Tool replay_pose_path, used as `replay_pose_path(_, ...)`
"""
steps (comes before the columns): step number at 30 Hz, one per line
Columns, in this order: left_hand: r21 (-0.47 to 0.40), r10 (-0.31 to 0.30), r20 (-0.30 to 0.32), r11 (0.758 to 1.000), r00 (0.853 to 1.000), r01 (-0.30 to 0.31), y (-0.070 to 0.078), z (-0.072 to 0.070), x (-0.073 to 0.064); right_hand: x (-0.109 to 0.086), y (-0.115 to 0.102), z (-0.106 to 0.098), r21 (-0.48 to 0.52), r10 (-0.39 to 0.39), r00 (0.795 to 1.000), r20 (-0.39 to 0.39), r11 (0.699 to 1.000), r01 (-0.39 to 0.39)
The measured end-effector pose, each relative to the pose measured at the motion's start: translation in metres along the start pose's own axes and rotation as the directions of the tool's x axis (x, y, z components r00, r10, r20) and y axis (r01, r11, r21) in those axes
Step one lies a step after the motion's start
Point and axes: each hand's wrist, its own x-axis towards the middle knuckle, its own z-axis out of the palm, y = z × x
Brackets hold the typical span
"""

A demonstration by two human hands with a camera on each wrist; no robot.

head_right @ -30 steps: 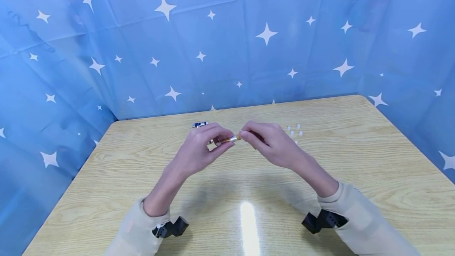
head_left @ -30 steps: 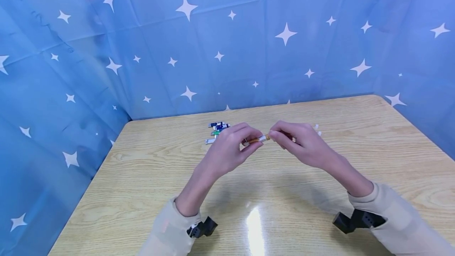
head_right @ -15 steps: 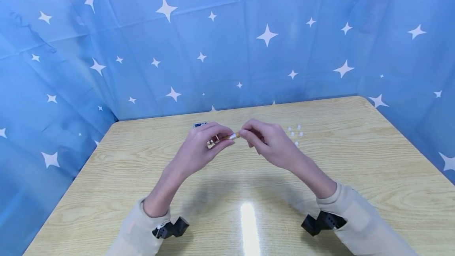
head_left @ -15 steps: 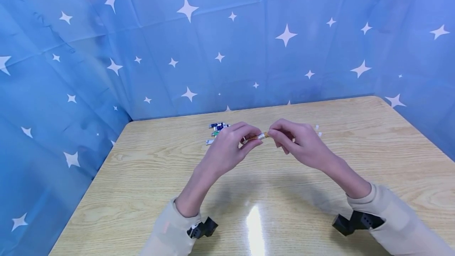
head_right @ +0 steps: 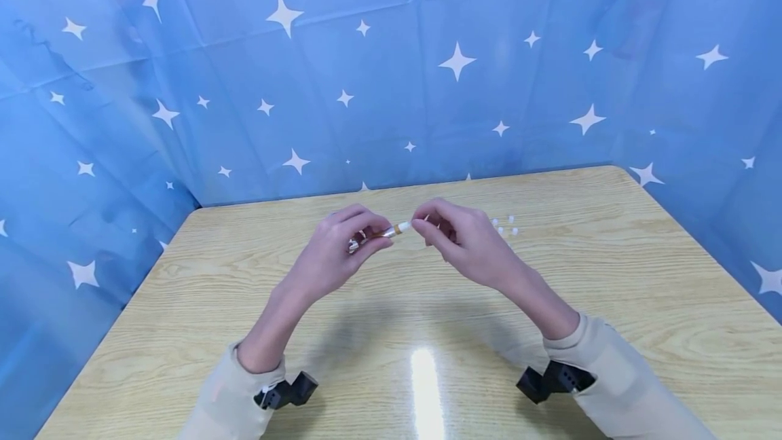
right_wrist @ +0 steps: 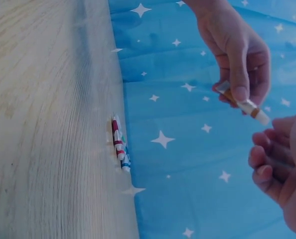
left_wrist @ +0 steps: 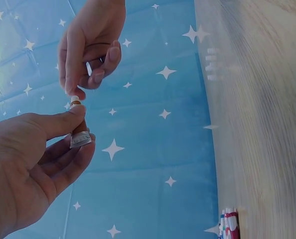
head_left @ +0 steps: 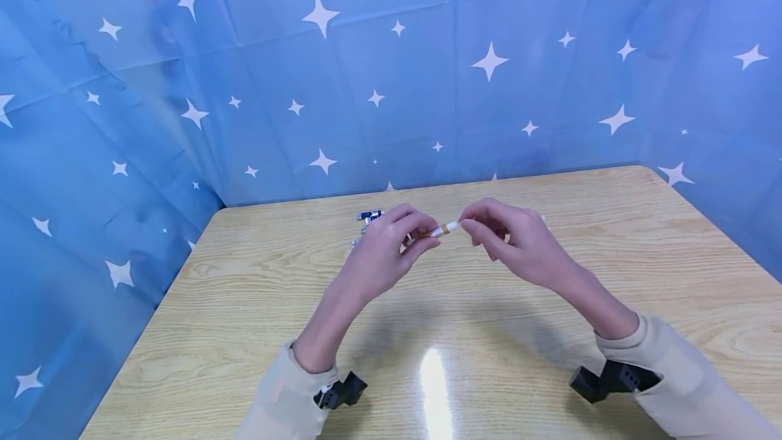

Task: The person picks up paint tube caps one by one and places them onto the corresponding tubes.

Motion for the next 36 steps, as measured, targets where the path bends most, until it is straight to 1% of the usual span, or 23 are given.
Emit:
replay_pose_path(6, 0.008, -0.054, 0.010, 0.999, 0.998, 0.054, -0.005, -0.004, -0.004, 0.000, 0.001, -0.001, 0.001, 0.002, 1.000, 0.007, 1.000, -0.002)
replay_pose_path(10, 0.058, -0.078, 0.013, 0.995, 0.997, 0.077, -0.007, -0.006, -0.006, -0.001, 0.002, -0.002, -0.001, 0.003, 1.000, 0.013, 1.000, -0.003)
replay_pose_path(15, 0.130, -0.122, 0.027, 0.984, 0.992, 0.118, -0.011, -0.007, -0.010, -0.003, 0.003, -0.004, -0.007, 0.011, 1.000, 0.021, 1.000, -0.011)
replay_pose_path(20, 0.162, -0.144, 0.055, 0.978, 0.988, 0.134, -0.017, -0.007, -0.013, -0.006, 0.006, -0.006, -0.015, 0.009, 1.000, 0.024, 1.000, -0.008)
replay_pose_path(25, 0.183, -0.180, 0.096, 0.970, 0.979, 0.160, -0.026, -0.005, -0.017, -0.009, 0.010, -0.008, -0.025, 0.022, 0.999, 0.029, 0.999, -0.021)
replay_pose_path(30, 0.189, -0.206, 0.131, 0.965, 0.970, 0.180, -0.034, -0.004, -0.022, -0.011, 0.012, -0.010, -0.029, 0.045, 0.997, 0.057, 0.999, -0.043)
replay_pose_path(36, 0.190, -0.264, 0.174, 0.954, 0.949, 0.231, -0.043, -0.002, -0.028, -0.016, 0.017, -0.012, -0.062, 0.054, 0.995, 0.078, 0.997, -0.050)
